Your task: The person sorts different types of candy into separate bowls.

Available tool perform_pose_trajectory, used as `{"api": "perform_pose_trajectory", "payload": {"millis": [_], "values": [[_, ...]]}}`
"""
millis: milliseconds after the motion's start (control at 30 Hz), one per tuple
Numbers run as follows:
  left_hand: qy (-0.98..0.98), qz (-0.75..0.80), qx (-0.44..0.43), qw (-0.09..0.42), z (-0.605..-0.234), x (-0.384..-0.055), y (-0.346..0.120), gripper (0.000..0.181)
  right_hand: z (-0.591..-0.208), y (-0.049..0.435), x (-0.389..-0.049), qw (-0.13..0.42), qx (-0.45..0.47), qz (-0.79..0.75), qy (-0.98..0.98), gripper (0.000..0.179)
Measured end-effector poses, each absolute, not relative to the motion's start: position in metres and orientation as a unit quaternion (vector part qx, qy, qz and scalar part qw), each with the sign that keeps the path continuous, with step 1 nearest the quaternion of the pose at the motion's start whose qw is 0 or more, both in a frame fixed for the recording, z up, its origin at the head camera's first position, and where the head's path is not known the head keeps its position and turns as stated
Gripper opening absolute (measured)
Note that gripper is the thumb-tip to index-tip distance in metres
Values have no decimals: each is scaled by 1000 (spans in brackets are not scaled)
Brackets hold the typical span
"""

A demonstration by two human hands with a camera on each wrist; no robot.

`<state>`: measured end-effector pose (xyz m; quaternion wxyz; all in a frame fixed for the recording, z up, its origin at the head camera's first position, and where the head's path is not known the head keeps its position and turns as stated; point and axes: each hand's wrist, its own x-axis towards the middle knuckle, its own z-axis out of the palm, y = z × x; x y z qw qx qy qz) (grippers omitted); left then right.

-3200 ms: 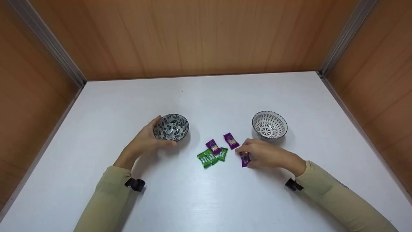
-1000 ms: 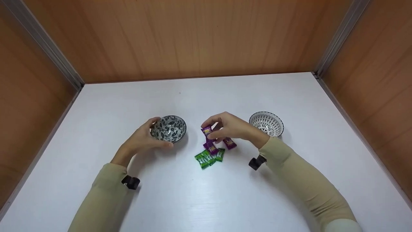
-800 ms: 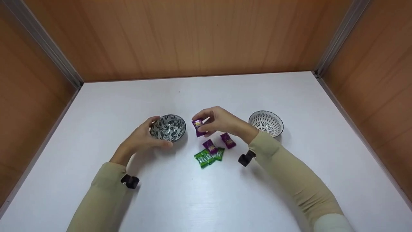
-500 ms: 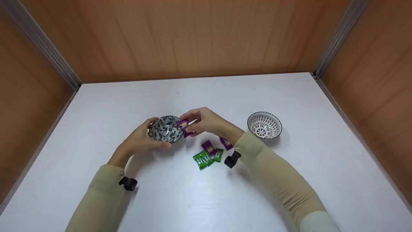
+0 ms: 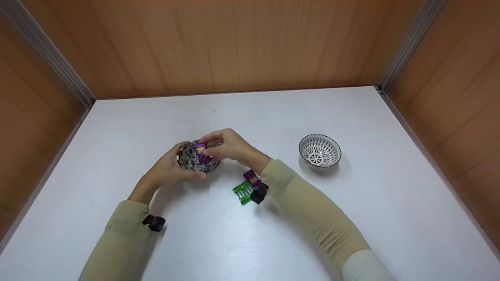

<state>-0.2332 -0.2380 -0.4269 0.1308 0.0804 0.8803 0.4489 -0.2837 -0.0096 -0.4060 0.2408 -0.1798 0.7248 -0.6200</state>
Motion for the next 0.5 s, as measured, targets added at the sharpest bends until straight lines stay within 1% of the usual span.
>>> {"api": "perform_pose_trajectory", "payload": {"millis": [100,333,400,500], "values": [[879,451,82,131,-427,-233,-239,122,-411,-15,-284,227,-173,-625,727,26],[871,465,81,133,-426,-232,-239,121,-419,-21,-286,222,-167,-634,721,25],[869,469,79,136,-426,-232,-239,121,-421,-21,-286,226,-168,-646,710,31],[869,469,76,139,-427,-232,-239,122,-423,-20,-285,237,-169,-667,686,46]]}}
